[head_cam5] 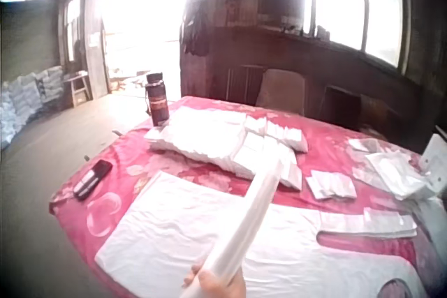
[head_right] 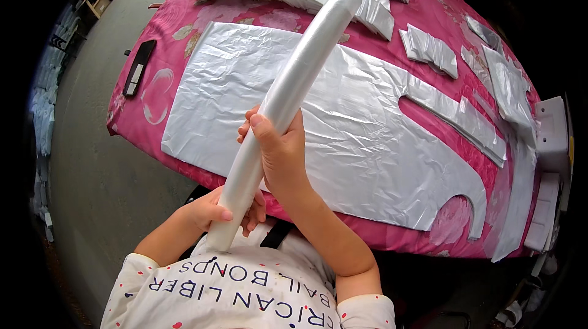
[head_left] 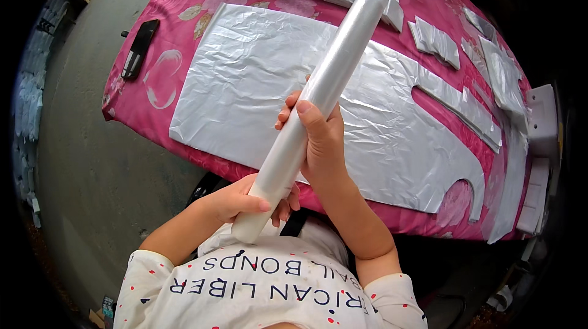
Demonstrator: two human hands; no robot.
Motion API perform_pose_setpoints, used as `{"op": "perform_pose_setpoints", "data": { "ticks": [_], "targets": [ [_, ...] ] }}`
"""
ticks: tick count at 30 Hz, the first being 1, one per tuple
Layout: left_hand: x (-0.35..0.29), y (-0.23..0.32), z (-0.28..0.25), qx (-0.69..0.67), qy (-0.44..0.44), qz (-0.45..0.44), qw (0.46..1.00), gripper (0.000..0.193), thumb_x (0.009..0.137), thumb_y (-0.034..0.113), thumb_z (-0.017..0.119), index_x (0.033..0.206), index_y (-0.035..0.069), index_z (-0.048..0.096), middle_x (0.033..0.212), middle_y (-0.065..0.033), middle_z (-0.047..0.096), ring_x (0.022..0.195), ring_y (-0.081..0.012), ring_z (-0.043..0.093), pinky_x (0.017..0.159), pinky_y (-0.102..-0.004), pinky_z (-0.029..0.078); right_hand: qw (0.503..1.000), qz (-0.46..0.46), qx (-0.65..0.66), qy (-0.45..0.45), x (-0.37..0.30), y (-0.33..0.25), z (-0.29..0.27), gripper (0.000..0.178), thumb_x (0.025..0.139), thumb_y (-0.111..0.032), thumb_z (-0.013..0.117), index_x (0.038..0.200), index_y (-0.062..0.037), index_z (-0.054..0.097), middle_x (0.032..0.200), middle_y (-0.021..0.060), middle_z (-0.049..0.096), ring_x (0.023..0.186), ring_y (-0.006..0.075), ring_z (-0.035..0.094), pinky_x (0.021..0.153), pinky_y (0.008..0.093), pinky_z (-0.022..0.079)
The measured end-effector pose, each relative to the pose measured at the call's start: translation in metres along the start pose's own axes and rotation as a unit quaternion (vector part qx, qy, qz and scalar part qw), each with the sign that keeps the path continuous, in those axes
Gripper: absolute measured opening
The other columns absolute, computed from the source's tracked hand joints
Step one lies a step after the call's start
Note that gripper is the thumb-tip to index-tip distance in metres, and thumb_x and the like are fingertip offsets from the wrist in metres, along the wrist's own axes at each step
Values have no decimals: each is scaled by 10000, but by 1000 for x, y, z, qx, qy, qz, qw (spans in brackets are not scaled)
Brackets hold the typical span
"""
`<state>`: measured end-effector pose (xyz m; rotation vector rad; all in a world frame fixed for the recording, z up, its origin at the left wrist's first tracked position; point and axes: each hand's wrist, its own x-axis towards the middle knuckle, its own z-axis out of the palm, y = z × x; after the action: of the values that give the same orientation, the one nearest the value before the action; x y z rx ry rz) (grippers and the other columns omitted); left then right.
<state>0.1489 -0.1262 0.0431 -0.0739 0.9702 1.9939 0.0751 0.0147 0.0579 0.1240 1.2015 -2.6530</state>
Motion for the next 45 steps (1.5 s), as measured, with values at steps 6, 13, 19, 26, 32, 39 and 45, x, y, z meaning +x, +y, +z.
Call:
{"op": "perform_pose_setpoints", "data": {
  "ticks": [6, 13, 19, 26, 32, 39, 45],
  "targets": [
    [13, -10, -15, 181, 149, -6, 972, 667, 810, 603, 427, 1122, 16, 481, 769, -77, 544, 675, -148, 553, 578, -278, 479, 991, -43, -120, 31, -21, 28, -26, 451, 816, -165, 647, 1144, -43, 362, 950, 72, 526, 842, 135, 551, 727, 310, 494],
    [-27, -29, -42, 68, 117, -208, 969, 642, 879, 539, 293, 1130, -8, 517, 665, -66, 520, 568, -154, 512, 548, -302, 458, 974, -114, -128, 151, 12, -25, -107, 514, 851, -160, 597, 1269, -24, 331, 1094, 80, 517, 946, 119, 509, 820, 247, 429],
    [-38, -32, -44, 42, 77, -175, 981, 766, 693, 637, 626, 1104, -3, 539, 647, -51, 514, 541, -126, 505, 505, -269, 438, 946, -127, -260, 148, 29, -86, -156, 269, 882, -185, 530, 1096, -23, 537, 976, 35, 600, 796, 85, 533, 709, 220, 420],
    [-39, -28, -43, 66, 86, -181, 978, 732, 688, 583, 684, 1126, 16, 536, 664, -36, 526, 557, -107, 513, 526, -244, 442, 937, -25, -346, 44, 44, -79, -139, 215, 862, -202, 577, 980, -26, 615, 881, 19, 617, 752, 75, 534, 701, 237, 456],
    [-39, -25, -43, 62, 85, -183, 977, 690, 712, 558, 678, 1126, 24, 535, 679, -37, 535, 563, -107, 512, 536, -246, 444, 898, 80, -431, -40, 54, -80, -122, 198, 854, -209, 607, 906, -20, 631, 768, -2, 598, 657, 55, 524, 586, 207, 437],
    [-37, -25, -39, 92, 111, -172, 975, 709, 699, 515, 699, 1140, -1, 494, 738, -99, 586, 586, -142, 549, 541, -279, 461, 898, 91, -428, -37, 52, -83, -131, 174, 848, -192, 623, 829, -20, 640, 660, -15, 577, 589, 37, 510, 514, 197, 395],
    [-45, -17, -53, 94, 75, -220, 968, 677, 714, 437, 722, 1178, 21, 458, 862, -91, 593, 694, -128, 568, 647, -286, 484, 889, -33, -451, 71, 53, -119, -191, 184, 852, -194, 632, 843, -10, 639, 654, -14, 572, 574, 39, 500, 505, 193, 393]
  ]
}}
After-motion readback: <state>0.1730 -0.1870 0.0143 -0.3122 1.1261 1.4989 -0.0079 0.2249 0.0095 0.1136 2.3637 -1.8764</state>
